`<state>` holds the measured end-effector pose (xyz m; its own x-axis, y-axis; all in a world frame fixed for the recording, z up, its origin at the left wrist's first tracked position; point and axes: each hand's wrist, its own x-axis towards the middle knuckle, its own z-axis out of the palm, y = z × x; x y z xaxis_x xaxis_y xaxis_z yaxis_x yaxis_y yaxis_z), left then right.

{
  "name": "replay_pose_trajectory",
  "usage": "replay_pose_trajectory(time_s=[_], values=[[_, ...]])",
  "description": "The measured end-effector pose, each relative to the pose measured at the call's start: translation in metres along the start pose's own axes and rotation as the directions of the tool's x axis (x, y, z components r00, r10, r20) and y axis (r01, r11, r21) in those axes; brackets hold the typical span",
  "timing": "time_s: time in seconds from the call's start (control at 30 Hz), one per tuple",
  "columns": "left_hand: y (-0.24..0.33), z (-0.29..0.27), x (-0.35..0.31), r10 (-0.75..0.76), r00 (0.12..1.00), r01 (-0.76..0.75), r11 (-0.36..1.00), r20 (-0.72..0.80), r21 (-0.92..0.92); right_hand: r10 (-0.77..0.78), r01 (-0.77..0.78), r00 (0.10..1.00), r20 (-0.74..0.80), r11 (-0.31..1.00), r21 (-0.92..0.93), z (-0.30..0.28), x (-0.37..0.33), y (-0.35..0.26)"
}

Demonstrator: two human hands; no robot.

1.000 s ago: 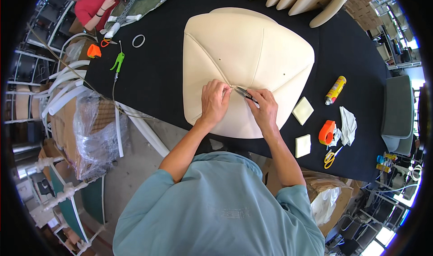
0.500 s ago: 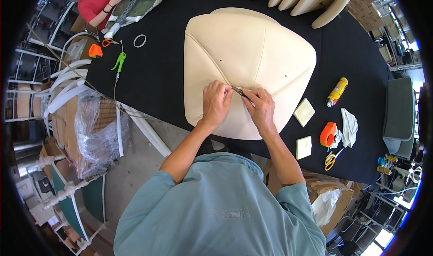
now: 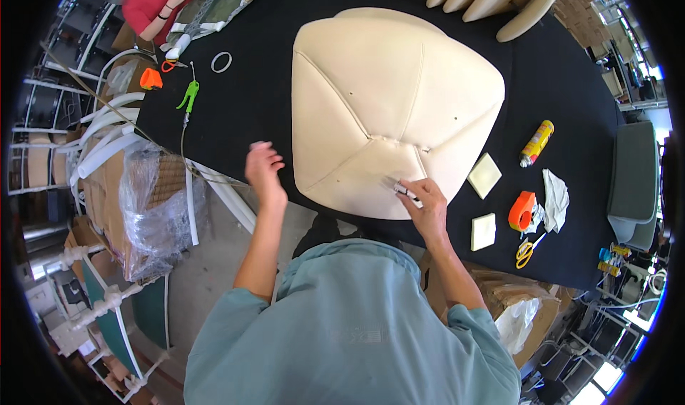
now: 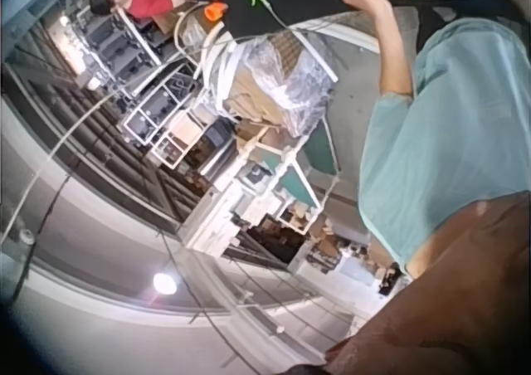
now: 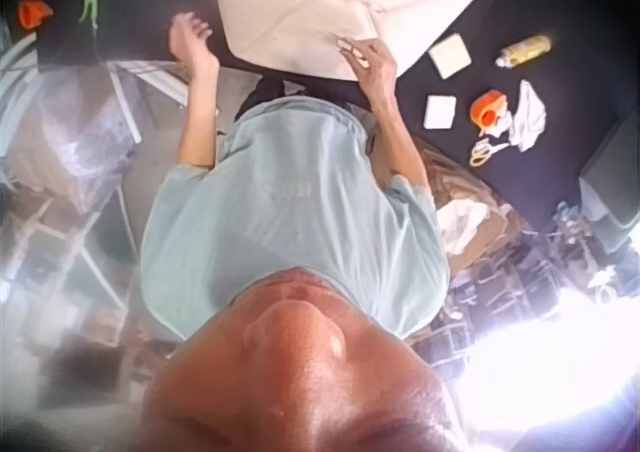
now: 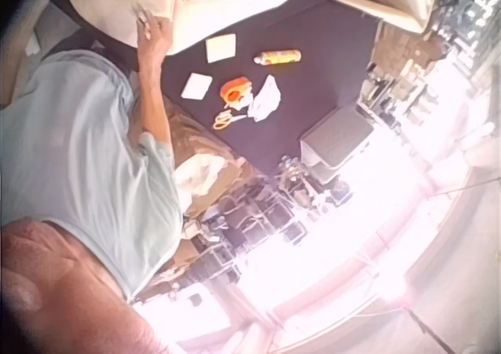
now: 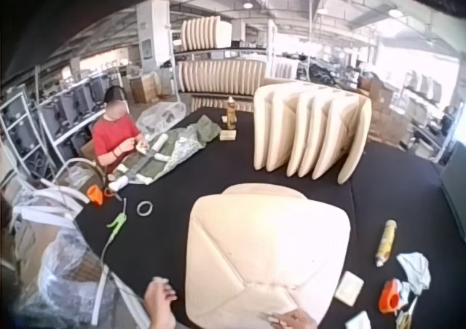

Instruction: Cleaning a padded chair seat with spray and a sponge.

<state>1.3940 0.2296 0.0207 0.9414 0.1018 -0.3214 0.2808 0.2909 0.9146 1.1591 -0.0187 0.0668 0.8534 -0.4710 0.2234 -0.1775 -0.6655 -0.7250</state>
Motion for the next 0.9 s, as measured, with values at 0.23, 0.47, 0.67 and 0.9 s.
replay_pose_trajectory(time_s=[0.23, 0.47, 0.67, 0.9], values=[[-0.029, 0.113, -0.103, 0.326, 0.618, -0.710, 0.622, 0.715, 0.330, 0.155, -0.153, 0.983, -0.101, 0.988, 0.023, -0.016, 0.009, -0.003], [-0.038, 0.142, -0.105, 0.372, 0.516, -0.846, 0.365, 0.771, 0.390, 0.125, -0.123, 0.973, -0.193, 0.992, 0.022, -0.022, 0.016, 0.003], [-0.043, 0.144, -0.106, 0.439, 0.461, -0.885, 0.299, 0.772, 0.358, 0.062, -0.065, 0.982, -0.179, 0.998, -0.008, -0.023, 0.027, 0.014], [-0.046, 0.143, -0.104, 0.394, 0.505, -0.851, 0.374, 0.768, 0.368, -0.157, 0.135, 0.978, -0.138, 0.979, -0.155, -0.021, 0.045, 0.033]])
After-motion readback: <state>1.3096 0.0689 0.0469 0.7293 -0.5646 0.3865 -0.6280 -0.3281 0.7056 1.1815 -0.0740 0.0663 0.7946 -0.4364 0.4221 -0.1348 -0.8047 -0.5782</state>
